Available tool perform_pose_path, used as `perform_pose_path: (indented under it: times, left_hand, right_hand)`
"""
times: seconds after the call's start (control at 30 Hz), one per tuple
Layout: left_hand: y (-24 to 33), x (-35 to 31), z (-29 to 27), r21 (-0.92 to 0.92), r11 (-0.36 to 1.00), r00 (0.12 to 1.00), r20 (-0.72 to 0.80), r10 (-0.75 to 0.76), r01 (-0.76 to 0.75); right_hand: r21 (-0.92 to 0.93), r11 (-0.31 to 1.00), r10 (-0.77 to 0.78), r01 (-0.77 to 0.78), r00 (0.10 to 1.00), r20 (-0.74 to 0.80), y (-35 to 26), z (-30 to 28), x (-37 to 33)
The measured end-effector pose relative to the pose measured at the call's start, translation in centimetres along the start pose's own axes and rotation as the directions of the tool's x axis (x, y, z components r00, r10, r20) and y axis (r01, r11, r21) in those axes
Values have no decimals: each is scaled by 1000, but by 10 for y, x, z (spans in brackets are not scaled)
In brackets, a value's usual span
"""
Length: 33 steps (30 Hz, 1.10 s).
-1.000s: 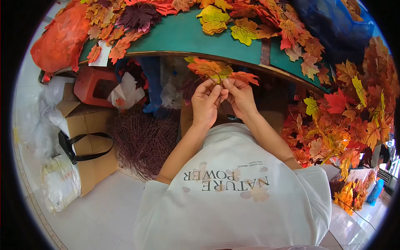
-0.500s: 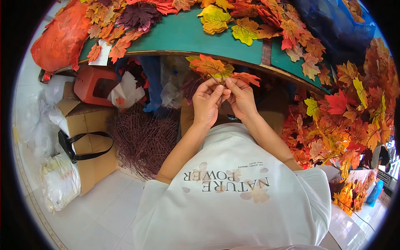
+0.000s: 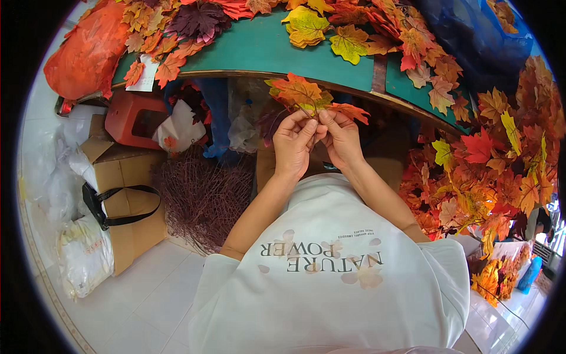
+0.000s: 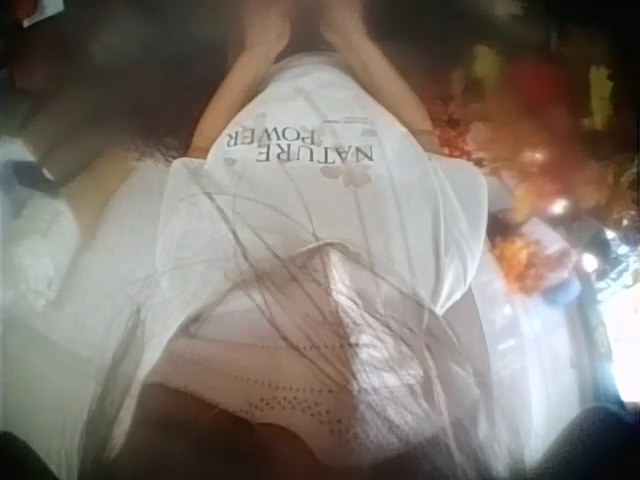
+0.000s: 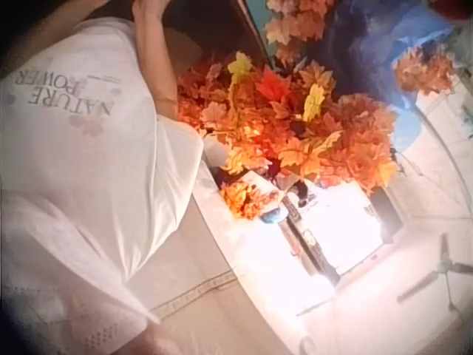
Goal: The person assembles artificial maple leaves onto long stems or vines by hand.
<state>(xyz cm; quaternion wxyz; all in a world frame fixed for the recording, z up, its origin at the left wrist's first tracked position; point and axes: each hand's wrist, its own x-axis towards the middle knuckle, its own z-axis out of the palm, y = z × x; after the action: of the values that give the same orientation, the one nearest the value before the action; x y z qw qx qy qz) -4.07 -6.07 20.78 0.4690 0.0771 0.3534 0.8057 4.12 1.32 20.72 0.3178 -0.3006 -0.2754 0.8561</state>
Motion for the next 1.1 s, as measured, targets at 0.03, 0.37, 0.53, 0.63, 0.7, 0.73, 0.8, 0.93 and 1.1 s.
perform_pose_path:
  times: [0.03, 0.37, 0.53, 0.63, 0.7, 0.73, 0.8, 0.93, 1.1]
  left_hand:
    - [-1, 0, -1, 0, 1000, 1000, 0, 1, -1]
    - [-7, 4, -9, 9, 994, 994, 39, 105, -106]
    - [-6, 5, -12, 42, 996, 996, 38, 75, -76]
    - [-7, 5, -12, 19, 996, 996, 30, 87, -87]
    - [-7, 4, -15, 76, 989, 992, 14, 123, -124]
    - [-6, 4, -16, 154, 976, 989, 29, 148, -151]
    - [-4, 5, -16, 285, 930, 972, 16, 236, -231]
    - [6, 0, -27, 394, 918, 997, -48, 67, -42]
    - [3, -12, -65, 528, 848, 995, 51, -80, 41]
  right_hand:
    - [-3, 1000, -10, 10, 1000, 8, 1, 0, 0]
    - [14, 1000, 19, -20, 996, 82, 3, -2, -1]
    - [-53, 995, -83, 90, 989, 122, 9, -3, -1]
    - [-99, 990, -90, 102, 988, 122, 10, -4, -1]
    - [-138, 986, -71, 92, 987, 144, 8, -2, -1]
    - [-149, 989, -1, 21, 992, 128, 7, -2, 0]
    - [-176, 978, 127, -111, 989, 77, 8, -8, 3]
    - [-796, 424, -262, 433, 900, 349, 9, -15, 25]
    - [-829, 320, -166, 459, 888, 428, 2, -5, 42]
